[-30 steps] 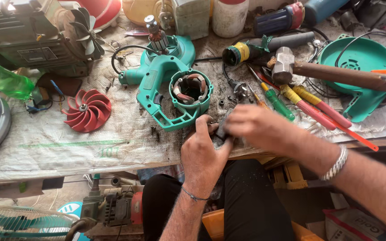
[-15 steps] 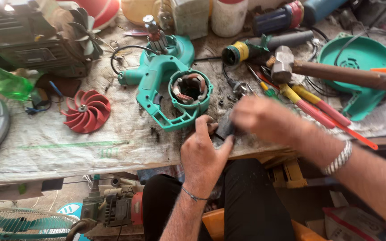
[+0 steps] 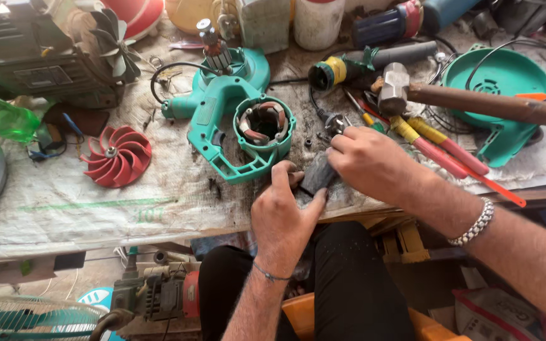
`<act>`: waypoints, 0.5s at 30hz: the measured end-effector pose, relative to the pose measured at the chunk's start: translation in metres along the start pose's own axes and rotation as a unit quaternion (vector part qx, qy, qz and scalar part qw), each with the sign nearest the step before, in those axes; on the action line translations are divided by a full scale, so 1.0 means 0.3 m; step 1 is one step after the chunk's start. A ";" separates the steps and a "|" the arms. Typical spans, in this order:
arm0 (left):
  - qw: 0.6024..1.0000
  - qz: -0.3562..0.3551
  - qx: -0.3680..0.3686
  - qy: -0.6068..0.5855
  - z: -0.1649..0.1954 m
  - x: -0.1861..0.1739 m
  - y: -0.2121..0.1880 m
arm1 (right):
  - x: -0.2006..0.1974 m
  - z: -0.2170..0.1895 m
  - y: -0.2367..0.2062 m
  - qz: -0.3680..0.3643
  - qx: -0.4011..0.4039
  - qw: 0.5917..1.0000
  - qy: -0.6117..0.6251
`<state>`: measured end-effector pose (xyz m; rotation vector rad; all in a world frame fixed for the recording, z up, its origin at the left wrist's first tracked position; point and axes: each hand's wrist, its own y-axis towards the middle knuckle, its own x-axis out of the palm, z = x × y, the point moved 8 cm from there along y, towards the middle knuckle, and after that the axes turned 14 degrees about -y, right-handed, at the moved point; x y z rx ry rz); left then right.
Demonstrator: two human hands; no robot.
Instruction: The person sands a small metal component on a sanding block, then inserts it into a teal power tool housing. They use pliers to adjust the component and a screwdriver to tighten a screw on the housing. The person continues to manipulate the tool and its parts on a cluttered workbench.
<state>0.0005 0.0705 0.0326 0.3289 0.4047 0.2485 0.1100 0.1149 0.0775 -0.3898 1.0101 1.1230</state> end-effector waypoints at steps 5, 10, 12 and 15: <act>1.000 0.009 0.020 0.001 0.009 -0.002 0.002 | 0.060 -0.039 0.003 -0.124 0.075 0.989 -0.023; 1.000 0.011 0.018 0.004 0.004 -0.002 0.001 | 0.079 -0.029 0.016 -0.166 0.152 0.974 0.025; 1.000 0.001 0.007 0.008 -0.003 0.005 0.001 | 0.088 -0.032 0.020 -0.205 0.142 0.967 0.051; 1.000 0.001 0.017 0.009 0.003 0.006 0.000 | 0.084 -0.013 0.020 -0.254 0.168 0.952 0.044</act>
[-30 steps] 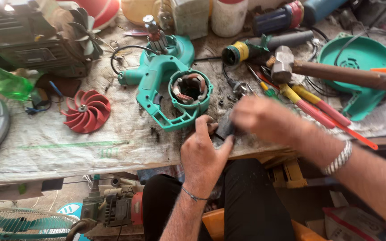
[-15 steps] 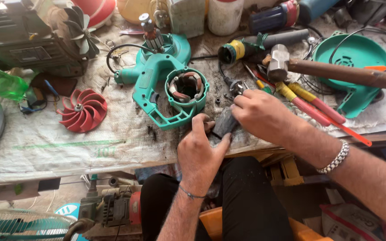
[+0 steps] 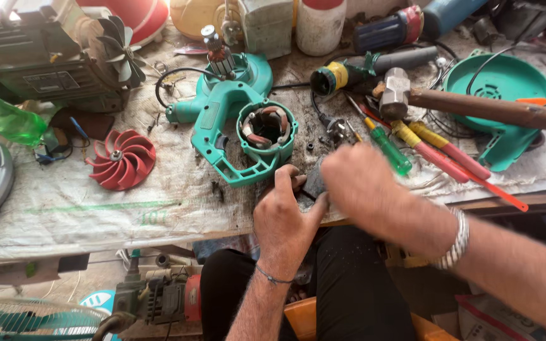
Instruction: The person sands a small metal component on a sanding block, then inserts it into a teal power tool housing. They use pliers to adjust the component and a screwdriver to tighten a screw on the housing. The person continues to manipulate the tool and its parts on a cluttered workbench.
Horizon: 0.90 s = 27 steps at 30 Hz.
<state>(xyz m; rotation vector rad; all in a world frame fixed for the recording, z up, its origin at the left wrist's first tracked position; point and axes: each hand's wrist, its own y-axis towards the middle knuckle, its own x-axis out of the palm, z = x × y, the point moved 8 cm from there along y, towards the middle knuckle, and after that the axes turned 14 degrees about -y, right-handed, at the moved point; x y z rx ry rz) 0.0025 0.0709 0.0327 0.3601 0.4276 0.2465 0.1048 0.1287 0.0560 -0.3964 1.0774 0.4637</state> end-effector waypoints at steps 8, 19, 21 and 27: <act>1.000 -0.007 0.007 -0.018 0.002 -0.009 0.003 | -0.033 0.012 0.006 0.022 -0.029 0.999 0.017; 0.993 -0.001 0.052 -0.109 0.065 -0.050 0.003 | 0.118 0.157 -0.045 0.057 0.045 0.724 0.686; 0.984 -0.008 0.051 -0.169 0.068 -0.055 0.000 | 0.124 0.135 -0.056 0.063 0.014 0.669 0.740; 0.962 -0.046 -0.005 -0.270 0.011 -0.039 0.008 | 0.105 0.115 -0.082 0.085 0.037 0.758 0.646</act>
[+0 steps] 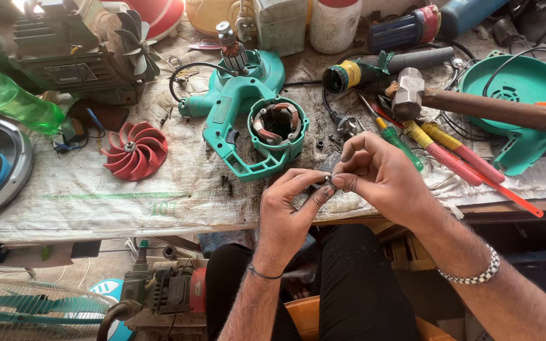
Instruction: The person sands a small metal component on a sanding block, then inserts it into a teal power tool housing. They use pliers to adjust the component and a screwdriver to tighten a screw on the housing. The person continues to manipulate the tool and its parts on a cluttered workbench.
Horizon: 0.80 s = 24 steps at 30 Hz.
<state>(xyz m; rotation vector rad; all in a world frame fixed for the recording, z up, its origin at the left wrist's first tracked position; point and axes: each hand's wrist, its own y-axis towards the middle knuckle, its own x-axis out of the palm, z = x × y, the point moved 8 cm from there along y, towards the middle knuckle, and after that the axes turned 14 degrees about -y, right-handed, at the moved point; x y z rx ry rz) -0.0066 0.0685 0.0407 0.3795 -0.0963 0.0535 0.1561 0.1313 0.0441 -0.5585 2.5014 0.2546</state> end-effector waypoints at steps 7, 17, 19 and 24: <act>0.998 0.003 0.005 -0.061 -0.025 -0.020 -0.009 | 0.010 -0.068 -0.043 0.009 -0.054 0.997 0.049; 0.997 0.010 -0.031 -0.072 -0.048 -0.034 -0.010 | 0.003 -0.162 -0.083 0.115 -0.148 0.972 -0.138; 0.997 0.008 -0.027 -0.065 -0.043 -0.036 -0.009 | 0.002 -0.170 -0.083 0.128 -0.145 0.965 -0.177; 0.997 0.000 -0.036 -0.071 -0.036 -0.036 -0.005 | 0.002 -0.202 -0.085 0.148 -0.188 0.948 -0.212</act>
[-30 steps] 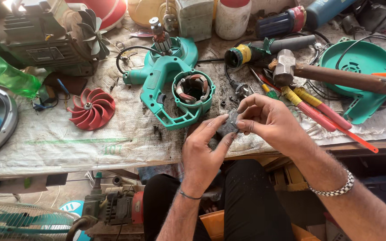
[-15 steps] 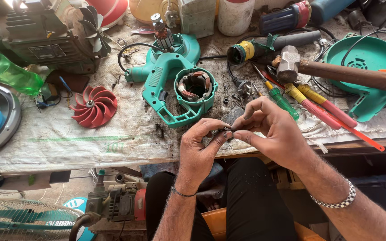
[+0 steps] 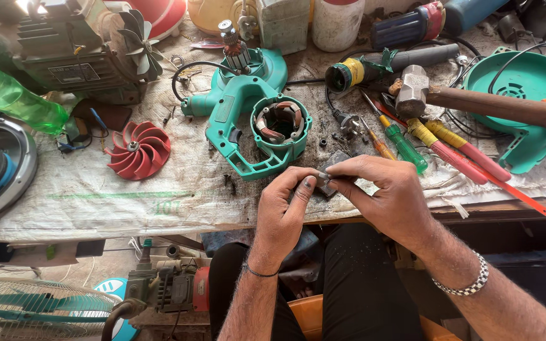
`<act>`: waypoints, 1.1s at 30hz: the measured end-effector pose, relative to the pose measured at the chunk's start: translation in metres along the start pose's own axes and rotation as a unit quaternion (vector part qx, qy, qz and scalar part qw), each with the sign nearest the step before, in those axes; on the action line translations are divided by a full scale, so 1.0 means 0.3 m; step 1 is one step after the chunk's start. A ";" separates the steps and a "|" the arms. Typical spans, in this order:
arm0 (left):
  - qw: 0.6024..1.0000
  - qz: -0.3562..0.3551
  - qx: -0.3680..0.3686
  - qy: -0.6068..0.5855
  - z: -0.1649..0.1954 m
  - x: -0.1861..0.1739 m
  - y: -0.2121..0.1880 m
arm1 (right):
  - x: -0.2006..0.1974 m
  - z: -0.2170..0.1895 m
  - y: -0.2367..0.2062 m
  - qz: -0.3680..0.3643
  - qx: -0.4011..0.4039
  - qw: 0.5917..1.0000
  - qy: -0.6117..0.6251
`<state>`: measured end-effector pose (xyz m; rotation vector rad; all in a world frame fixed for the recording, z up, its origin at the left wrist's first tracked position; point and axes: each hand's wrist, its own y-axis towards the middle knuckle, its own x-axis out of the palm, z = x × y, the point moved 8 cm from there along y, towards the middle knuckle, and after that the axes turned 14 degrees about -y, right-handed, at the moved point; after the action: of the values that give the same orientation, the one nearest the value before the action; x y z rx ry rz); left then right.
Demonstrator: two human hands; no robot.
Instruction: The person sands a small metal component on a sanding block, then inserts it into a teal power tool housing. They use pliers to adjust the component and a screwdriver to tighten a screw on the housing. The person continues to manipulate the tool and its parts on a cluttered workbench.
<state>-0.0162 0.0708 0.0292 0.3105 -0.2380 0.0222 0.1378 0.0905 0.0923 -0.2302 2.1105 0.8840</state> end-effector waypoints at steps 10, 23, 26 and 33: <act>0.999 0.003 -0.006 0.052 0.001 -0.003 -0.001 | 0.013 -0.016 -0.007 0.016 -0.010 1.000 0.011; 0.938 0.095 0.208 0.259 0.140 0.000 -0.032 | 0.014 0.037 -0.014 0.098 0.013 0.995 0.003; 0.844 0.130 0.254 0.454 0.184 -0.012 -0.001 | 0.019 0.063 -0.024 0.094 0.042 0.995 0.016; 0.811 0.142 0.162 0.544 0.125 -0.063 0.065 | 0.016 0.085 -0.029 0.108 0.060 0.992 0.015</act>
<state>-0.0442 0.0783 0.0654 0.5530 0.8843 0.5317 0.1543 0.1016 0.0736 0.0483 2.2375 0.8784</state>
